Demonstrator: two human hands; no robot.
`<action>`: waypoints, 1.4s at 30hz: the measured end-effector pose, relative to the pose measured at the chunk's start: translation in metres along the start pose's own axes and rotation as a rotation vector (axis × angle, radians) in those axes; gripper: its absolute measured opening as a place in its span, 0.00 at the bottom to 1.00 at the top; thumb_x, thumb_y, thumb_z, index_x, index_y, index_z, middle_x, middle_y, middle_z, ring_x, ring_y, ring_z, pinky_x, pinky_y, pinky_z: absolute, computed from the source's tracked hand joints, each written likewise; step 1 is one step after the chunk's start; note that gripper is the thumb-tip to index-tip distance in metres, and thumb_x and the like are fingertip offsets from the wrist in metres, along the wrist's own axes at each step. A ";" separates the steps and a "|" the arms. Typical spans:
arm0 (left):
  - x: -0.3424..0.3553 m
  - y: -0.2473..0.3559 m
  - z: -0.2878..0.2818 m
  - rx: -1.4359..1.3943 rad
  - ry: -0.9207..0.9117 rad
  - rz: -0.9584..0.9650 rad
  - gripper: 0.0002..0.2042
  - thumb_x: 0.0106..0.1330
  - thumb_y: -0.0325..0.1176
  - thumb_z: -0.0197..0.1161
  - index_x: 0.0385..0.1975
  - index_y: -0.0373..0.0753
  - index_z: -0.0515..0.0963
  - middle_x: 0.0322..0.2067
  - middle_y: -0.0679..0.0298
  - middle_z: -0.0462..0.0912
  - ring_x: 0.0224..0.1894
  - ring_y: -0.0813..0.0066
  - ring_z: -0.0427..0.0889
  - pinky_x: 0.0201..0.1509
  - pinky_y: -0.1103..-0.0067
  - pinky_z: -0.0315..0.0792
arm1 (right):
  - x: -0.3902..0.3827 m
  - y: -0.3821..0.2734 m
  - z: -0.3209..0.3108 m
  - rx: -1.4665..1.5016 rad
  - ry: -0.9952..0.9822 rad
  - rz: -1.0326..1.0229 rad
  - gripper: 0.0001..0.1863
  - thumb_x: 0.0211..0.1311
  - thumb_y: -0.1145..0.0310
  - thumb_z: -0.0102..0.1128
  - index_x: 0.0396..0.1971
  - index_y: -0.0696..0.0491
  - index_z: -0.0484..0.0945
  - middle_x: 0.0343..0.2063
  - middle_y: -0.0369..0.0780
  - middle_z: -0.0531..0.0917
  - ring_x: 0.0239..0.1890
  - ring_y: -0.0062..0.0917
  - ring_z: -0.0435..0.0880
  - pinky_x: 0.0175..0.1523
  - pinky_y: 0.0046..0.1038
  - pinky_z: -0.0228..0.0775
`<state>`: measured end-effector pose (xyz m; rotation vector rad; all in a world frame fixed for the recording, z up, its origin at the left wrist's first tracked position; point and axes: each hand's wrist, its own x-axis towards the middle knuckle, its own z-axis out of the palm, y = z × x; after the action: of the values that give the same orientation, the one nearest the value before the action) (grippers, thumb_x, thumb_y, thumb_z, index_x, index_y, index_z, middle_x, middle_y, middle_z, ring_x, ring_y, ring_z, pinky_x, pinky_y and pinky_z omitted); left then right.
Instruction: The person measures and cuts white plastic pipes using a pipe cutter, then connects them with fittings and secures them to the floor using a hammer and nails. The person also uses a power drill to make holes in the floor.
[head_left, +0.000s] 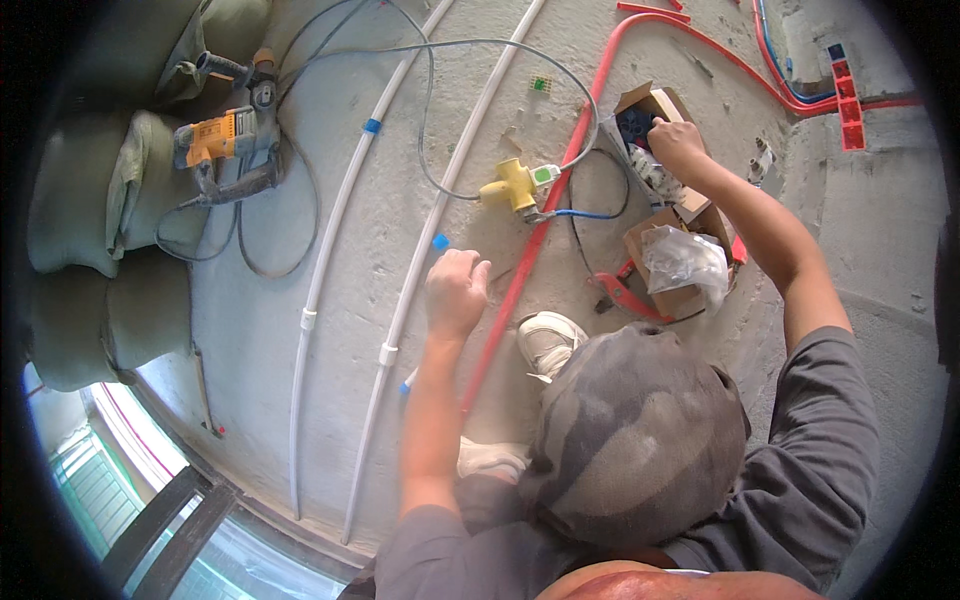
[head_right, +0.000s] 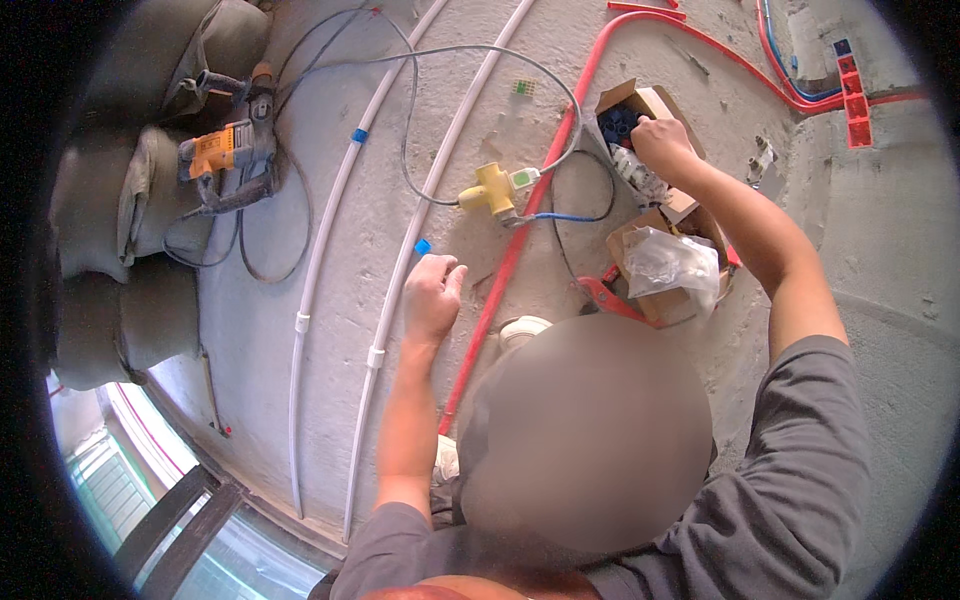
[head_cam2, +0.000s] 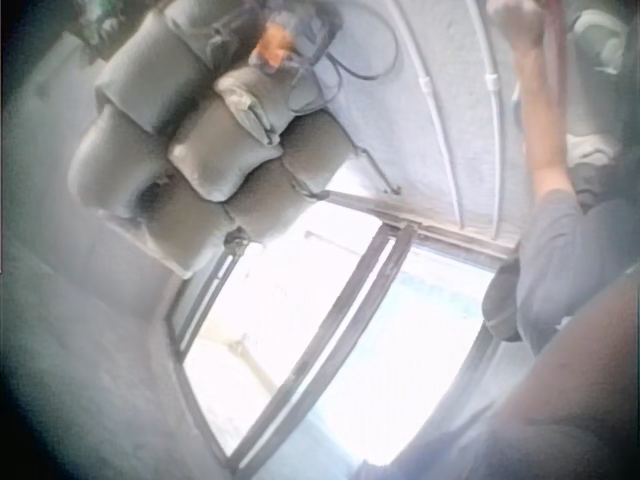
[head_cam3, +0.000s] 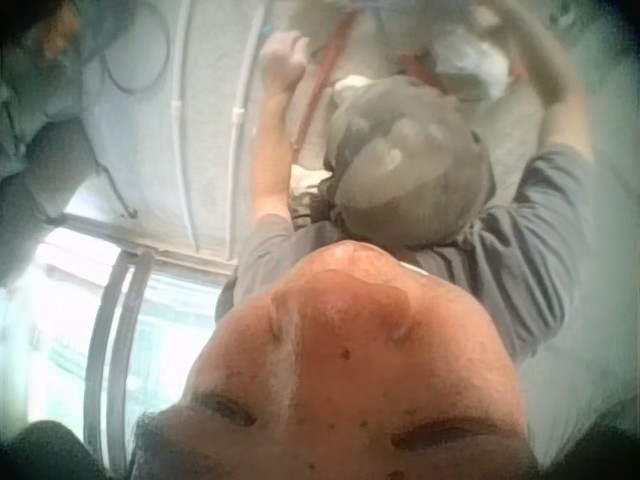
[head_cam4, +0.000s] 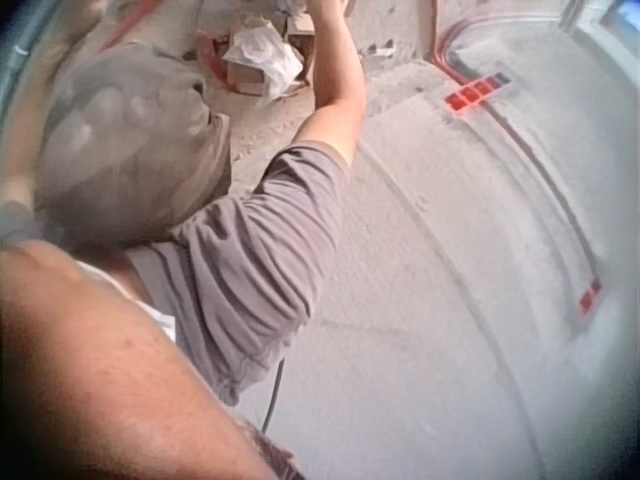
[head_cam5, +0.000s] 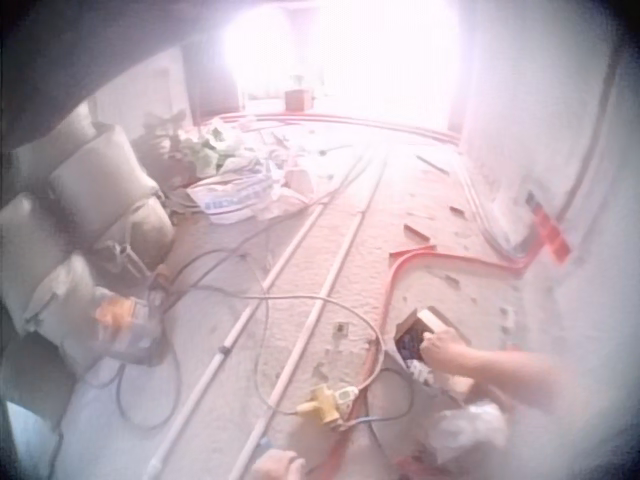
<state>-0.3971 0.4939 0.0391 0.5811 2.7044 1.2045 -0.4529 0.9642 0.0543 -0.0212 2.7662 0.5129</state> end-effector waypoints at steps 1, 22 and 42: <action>-0.001 -0.002 0.000 0.011 -0.004 0.018 0.08 0.64 0.31 0.73 0.37 0.35 0.82 0.35 0.53 0.83 0.41 0.49 0.83 0.46 0.58 0.75 | 0.002 0.002 0.001 -0.029 0.007 -0.004 0.10 0.63 0.69 0.61 0.33 0.54 0.91 0.36 0.45 0.92 0.41 0.38 0.94 0.46 0.38 0.86; -0.009 -0.011 -0.010 0.105 -0.071 -0.039 0.12 0.65 0.33 0.73 0.43 0.34 0.85 0.42 0.48 0.87 0.48 0.46 0.85 0.53 0.57 0.78 | 0.016 0.020 0.013 -0.032 -0.129 0.036 0.10 0.67 0.66 0.60 0.35 0.48 0.91 0.52 0.39 0.84 0.50 0.35 0.90 0.59 0.42 0.74; 0.031 0.064 -0.060 -1.049 0.199 -0.224 0.12 0.80 0.35 0.64 0.55 0.35 0.81 0.40 0.65 0.85 0.41 0.78 0.82 0.48 0.78 0.78 | -0.061 -0.160 -0.188 1.362 0.146 -0.504 0.10 0.67 0.75 0.71 0.43 0.58 0.78 0.37 0.41 0.84 0.40 0.23 0.84 0.47 0.28 0.78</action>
<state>-0.4223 0.5036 0.1283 0.0005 1.7449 2.3508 -0.4423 0.7455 0.1842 -0.4101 2.4901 -1.4980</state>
